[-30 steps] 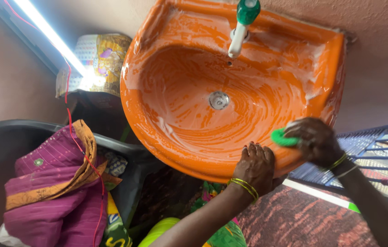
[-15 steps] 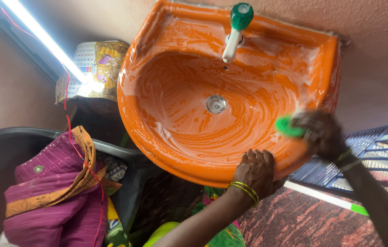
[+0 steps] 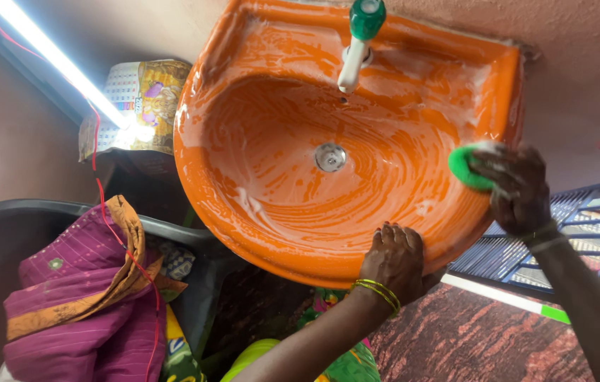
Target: The person scrubs an orange wall-mounted sink using a green sponge. They repeatedly wipe the basin, rim, and faucet area with soapy water, then rinse the sponge under the running tap.
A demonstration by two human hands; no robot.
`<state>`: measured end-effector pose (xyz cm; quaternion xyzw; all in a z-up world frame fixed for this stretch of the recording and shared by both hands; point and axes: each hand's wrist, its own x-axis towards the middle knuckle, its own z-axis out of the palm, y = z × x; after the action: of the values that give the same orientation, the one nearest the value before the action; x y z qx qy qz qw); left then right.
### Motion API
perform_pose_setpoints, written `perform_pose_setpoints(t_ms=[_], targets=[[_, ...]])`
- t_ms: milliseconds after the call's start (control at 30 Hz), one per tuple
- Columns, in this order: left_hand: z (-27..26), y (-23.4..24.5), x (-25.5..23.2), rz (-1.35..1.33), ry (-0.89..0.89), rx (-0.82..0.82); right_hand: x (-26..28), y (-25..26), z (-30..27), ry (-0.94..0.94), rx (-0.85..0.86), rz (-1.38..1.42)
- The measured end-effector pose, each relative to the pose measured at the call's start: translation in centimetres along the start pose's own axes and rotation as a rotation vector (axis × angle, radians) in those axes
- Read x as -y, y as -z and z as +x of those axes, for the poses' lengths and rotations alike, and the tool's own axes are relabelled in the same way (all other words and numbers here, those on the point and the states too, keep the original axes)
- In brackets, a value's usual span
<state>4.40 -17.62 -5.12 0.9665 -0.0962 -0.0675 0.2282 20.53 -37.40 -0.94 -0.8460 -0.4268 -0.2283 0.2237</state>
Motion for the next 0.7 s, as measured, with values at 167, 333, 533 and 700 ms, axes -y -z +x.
perform_pose_setpoints(t_ms=[167, 333, 533, 700], targets=[[-0.1, -0.1, 0.0, -0.021, 0.004, 0.001, 3.6, -1.1, -2.6, -0.061, 0.038, 0.064], [0.1, 0.0, 0.4, 0.012, -0.008, -0.034, 5.3, -1.7, -4.4, 0.004, -0.004, 0.160], [0.3, 0.2, 0.2, 0.003, -0.011, 0.034, 2.7, -1.2, -1.9, -0.089, -0.093, 0.129], [0.4, -0.2, -0.1, 0.009, 0.007, 0.011, 9.8, -3.4, -5.2, -0.120, -0.143, 0.186]])
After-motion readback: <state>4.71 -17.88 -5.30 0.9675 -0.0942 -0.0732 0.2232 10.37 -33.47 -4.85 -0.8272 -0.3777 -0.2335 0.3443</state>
